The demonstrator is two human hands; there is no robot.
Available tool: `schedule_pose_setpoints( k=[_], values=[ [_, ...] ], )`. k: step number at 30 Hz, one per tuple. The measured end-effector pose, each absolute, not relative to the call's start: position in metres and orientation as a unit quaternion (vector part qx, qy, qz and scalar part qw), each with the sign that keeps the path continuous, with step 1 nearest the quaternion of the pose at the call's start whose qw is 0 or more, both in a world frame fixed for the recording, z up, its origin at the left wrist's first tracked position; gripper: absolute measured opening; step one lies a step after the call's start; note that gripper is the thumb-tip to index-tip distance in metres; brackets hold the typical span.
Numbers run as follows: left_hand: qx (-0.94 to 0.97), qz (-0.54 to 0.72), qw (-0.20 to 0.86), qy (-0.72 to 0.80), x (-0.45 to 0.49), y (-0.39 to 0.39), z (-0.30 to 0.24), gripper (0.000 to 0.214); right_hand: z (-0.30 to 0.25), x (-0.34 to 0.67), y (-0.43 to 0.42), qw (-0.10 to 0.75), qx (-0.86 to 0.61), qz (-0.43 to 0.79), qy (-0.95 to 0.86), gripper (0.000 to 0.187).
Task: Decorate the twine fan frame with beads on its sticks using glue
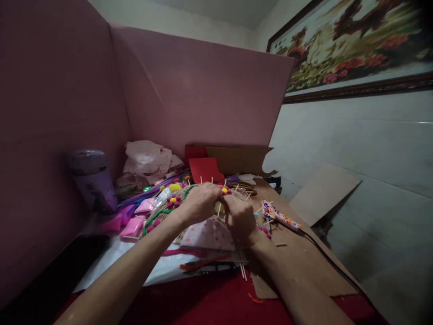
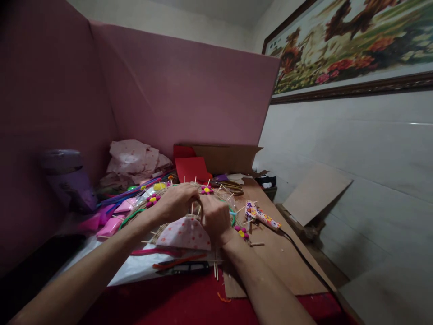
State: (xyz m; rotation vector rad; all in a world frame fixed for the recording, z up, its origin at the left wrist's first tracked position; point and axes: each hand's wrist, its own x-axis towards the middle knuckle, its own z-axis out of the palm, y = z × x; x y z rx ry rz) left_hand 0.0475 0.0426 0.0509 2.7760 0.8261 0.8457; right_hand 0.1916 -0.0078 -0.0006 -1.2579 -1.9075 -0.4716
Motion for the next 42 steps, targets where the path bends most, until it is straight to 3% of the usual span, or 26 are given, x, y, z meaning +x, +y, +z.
schedule_pose_setpoints(
  k=[6,11,15,21,25,29,33,35,39,42],
  values=[
    [0.837,0.381,0.304,0.248,0.054,0.05,0.044,0.014,0.002,0.183,-0.012,0.543,-0.514,-0.057,-0.661,0.015],
    [0.803,0.386,0.379,0.251,0.059,0.051,0.04,0.012,-0.002,0.179,-0.011,0.575,-0.52,-0.009,-0.631,0.016],
    [0.835,0.379,0.271,0.292,0.059,0.048,0.041,0.01,-0.004,0.181,-0.01,0.536,-0.531,-0.038,-0.655,0.016],
    [0.879,0.292,-0.002,0.376,0.055,0.041,0.042,0.016,-0.006,0.187,-0.009,0.362,-0.539,-0.204,-0.732,0.02],
    [0.919,0.217,-0.055,0.324,0.052,0.043,0.041,0.017,-0.008,0.192,-0.007,0.317,-0.495,-0.277,-0.76,0.018],
    [0.919,0.245,0.088,0.296,0.045,0.053,0.039,0.011,-0.009,0.192,-0.006,0.35,-0.474,-0.254,-0.767,0.019],
    [0.79,0.35,0.411,0.29,0.046,0.055,0.037,0.014,-0.008,0.186,-0.008,0.449,-0.492,-0.218,-0.713,0.017],
    [0.73,0.364,0.51,0.274,0.049,0.053,0.036,0.018,-0.01,0.183,-0.009,0.482,-0.495,-0.214,-0.691,0.014],
    [0.718,0.364,0.525,0.277,0.051,0.05,0.031,0.016,-0.016,0.178,-0.008,0.502,-0.501,-0.176,-0.683,0.013],
    [0.786,0.374,0.395,0.294,0.048,0.051,0.028,0.008,-0.019,0.178,-0.007,0.481,-0.499,-0.149,-0.706,0.013]
  ],
)
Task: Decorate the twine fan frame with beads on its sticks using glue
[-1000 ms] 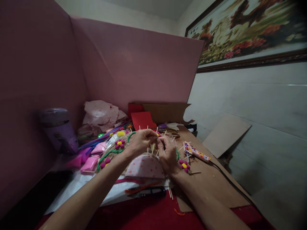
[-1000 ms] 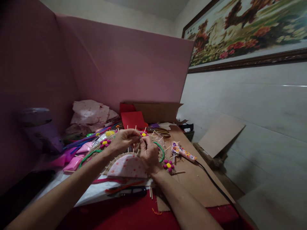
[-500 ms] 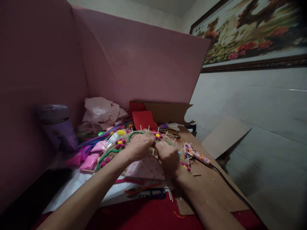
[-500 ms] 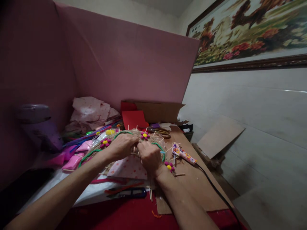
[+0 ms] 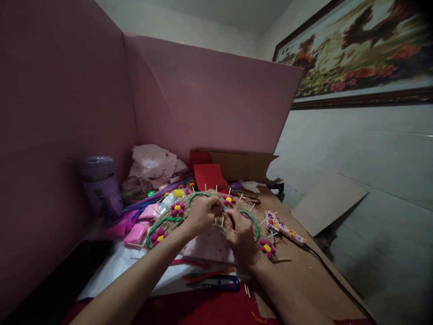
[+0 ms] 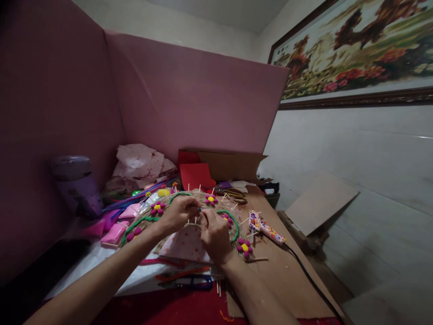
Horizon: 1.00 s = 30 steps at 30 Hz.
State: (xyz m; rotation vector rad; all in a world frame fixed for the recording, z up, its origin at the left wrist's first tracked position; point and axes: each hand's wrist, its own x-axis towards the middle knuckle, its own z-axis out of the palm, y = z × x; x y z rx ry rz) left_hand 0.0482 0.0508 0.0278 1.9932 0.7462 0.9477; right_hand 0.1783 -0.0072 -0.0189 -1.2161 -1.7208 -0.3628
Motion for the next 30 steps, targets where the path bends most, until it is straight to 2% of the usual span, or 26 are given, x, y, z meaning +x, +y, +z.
schedule_pose_setpoints(
  k=[3,5,12,14,15,17,19,21,23,26,28,30],
  values=[
    [0.844,0.36,0.223,0.331,0.045,0.05,0.03,0.011,-0.018,0.181,-0.005,0.448,-0.491,-0.163,-0.729,0.014],
    [0.86,0.331,0.145,0.36,0.043,0.048,0.032,0.015,-0.017,0.183,-0.005,0.424,-0.483,-0.181,-0.744,0.016],
    [0.914,0.238,0.019,0.328,0.042,0.044,0.035,0.019,-0.014,0.188,-0.005,0.348,-0.456,-0.277,-0.771,0.022],
    [0.905,0.264,0.068,0.326,0.042,0.046,0.033,0.017,-0.013,0.189,-0.005,0.357,-0.456,-0.269,-0.77,0.022],
    [0.891,0.289,0.127,0.328,0.043,0.047,0.032,0.014,-0.012,0.188,-0.006,0.375,-0.459,-0.254,-0.764,0.022],
    [0.829,0.34,0.298,0.328,0.045,0.05,0.03,0.007,-0.011,0.187,-0.007,0.421,-0.475,-0.215,-0.742,0.02],
    [0.743,0.363,0.467,0.314,0.048,0.052,0.029,0.011,-0.011,0.184,-0.008,0.457,-0.49,-0.187,-0.719,0.016],
    [0.68,0.367,0.561,0.298,0.05,0.053,0.028,0.018,-0.012,0.181,-0.01,0.476,-0.495,-0.177,-0.705,0.013],
    [0.66,0.372,0.586,0.287,0.052,0.054,0.026,0.021,-0.014,0.178,-0.01,0.485,-0.497,-0.175,-0.698,0.013],
    [0.676,0.379,0.561,0.289,0.052,0.054,0.024,0.016,-0.015,0.178,-0.01,0.472,-0.499,-0.181,-0.704,0.013],
    [0.721,0.38,0.491,0.308,0.051,0.053,0.023,0.008,-0.014,0.18,-0.01,0.446,-0.502,-0.198,-0.714,0.016],
    [0.785,0.371,0.372,0.327,0.048,0.052,0.025,0.005,-0.012,0.183,-0.01,0.417,-0.499,-0.221,-0.727,0.019]
  ],
)
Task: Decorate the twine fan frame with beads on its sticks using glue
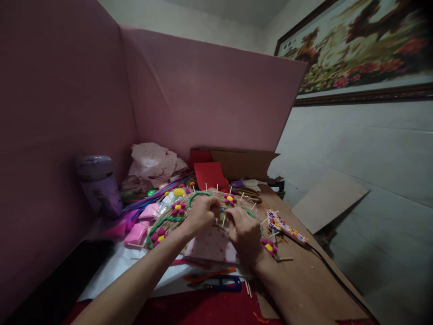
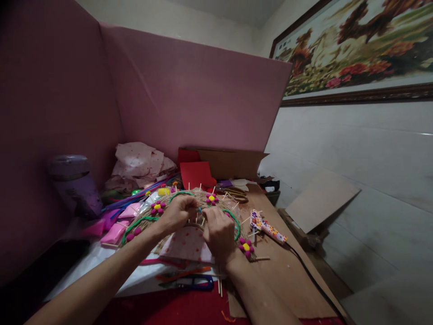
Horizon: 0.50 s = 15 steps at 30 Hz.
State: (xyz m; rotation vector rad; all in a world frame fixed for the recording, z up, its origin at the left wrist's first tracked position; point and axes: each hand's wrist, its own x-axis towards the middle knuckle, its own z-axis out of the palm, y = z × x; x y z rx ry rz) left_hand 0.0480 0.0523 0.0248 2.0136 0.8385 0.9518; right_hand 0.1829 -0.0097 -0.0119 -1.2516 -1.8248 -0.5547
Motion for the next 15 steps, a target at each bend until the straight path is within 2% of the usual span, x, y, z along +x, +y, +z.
schedule_pose_setpoints(
  k=[2,4,7,9,11,13,15],
  values=[
    [0.841,0.344,0.25,0.334,0.044,0.051,0.028,0.012,-0.011,0.185,-0.009,0.389,-0.486,-0.245,-0.743,0.02],
    [0.878,0.297,0.172,0.333,0.04,0.05,0.032,0.016,-0.01,0.186,-0.009,0.363,-0.466,-0.264,-0.763,0.019],
    [0.901,0.246,0.157,0.32,0.036,0.052,0.036,0.016,-0.012,0.186,-0.008,0.344,-0.439,-0.26,-0.788,0.018],
    [0.883,0.256,0.235,0.315,0.036,0.054,0.037,0.01,-0.013,0.186,-0.008,0.372,-0.445,-0.227,-0.782,0.018],
    [0.819,0.285,0.381,0.321,0.04,0.056,0.035,0.006,-0.014,0.184,-0.008,0.421,-0.472,-0.194,-0.75,0.016],
    [0.742,0.297,0.517,0.308,0.045,0.057,0.032,0.016,-0.015,0.182,-0.009,0.463,-0.492,-0.184,-0.714,0.014],
    [0.7,0.314,0.571,0.292,0.049,0.056,0.029,0.021,-0.016,0.18,-0.01,0.485,-0.495,-0.185,-0.696,0.011]
  ],
)
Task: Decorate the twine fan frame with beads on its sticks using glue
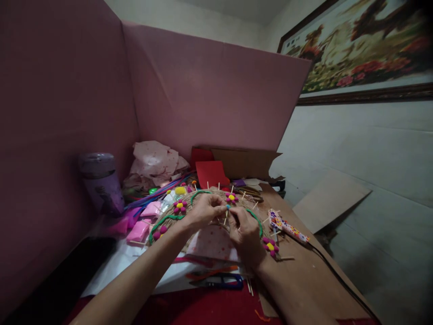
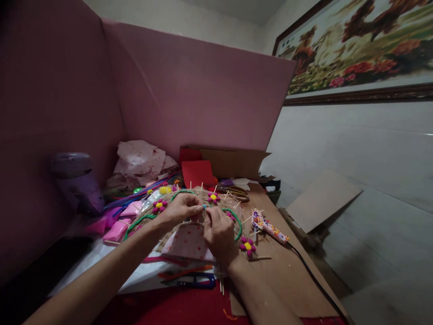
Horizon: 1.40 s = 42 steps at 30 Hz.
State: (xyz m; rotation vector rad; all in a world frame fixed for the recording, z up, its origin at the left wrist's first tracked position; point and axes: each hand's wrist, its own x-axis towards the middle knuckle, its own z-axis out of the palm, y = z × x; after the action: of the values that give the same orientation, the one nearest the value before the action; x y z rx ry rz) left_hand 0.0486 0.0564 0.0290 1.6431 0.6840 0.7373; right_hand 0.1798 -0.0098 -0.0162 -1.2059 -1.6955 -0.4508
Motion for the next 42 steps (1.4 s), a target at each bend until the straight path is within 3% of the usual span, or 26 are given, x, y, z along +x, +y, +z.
schedule_pose_setpoints(
  k=[3,7,10,14,19,23,26,36,42],
  values=[
    [0.702,0.329,0.555,0.302,0.05,0.056,0.026,0.018,-0.018,0.178,-0.01,0.487,-0.496,-0.177,-0.697,0.01],
    [0.796,0.338,0.382,0.326,0.046,0.054,0.027,0.005,-0.019,0.181,-0.009,0.434,-0.508,-0.19,-0.719,0.015],
    [0.859,0.303,0.259,0.322,0.041,0.053,0.032,0.013,-0.017,0.185,-0.008,0.396,-0.49,-0.227,-0.743,0.018],
    [0.906,0.217,0.195,0.306,0.033,0.052,0.042,0.017,-0.013,0.187,-0.009,0.356,-0.424,-0.26,-0.791,0.02],
    [0.898,0.191,0.242,0.313,0.031,0.054,0.046,0.012,-0.01,0.187,-0.01,0.349,-0.381,-0.253,-0.818,0.02],
    [0.791,0.246,0.45,0.334,0.04,0.057,0.038,0.012,-0.011,0.185,-0.011,0.438,-0.444,-0.183,-0.76,0.015],
    [0.738,0.275,0.529,0.316,0.046,0.057,0.032,0.016,-0.013,0.182,-0.009,0.469,-0.466,-0.164,-0.732,0.013],
    [0.778,0.295,0.435,0.344,0.046,0.064,0.019,0.004,-0.014,0.187,-0.009,0.433,-0.435,-0.165,-0.772,0.021],
    [0.82,0.258,0.383,0.339,0.042,0.066,0.02,0.008,-0.015,0.186,-0.01,0.406,-0.409,-0.191,-0.795,0.018]
  ],
)
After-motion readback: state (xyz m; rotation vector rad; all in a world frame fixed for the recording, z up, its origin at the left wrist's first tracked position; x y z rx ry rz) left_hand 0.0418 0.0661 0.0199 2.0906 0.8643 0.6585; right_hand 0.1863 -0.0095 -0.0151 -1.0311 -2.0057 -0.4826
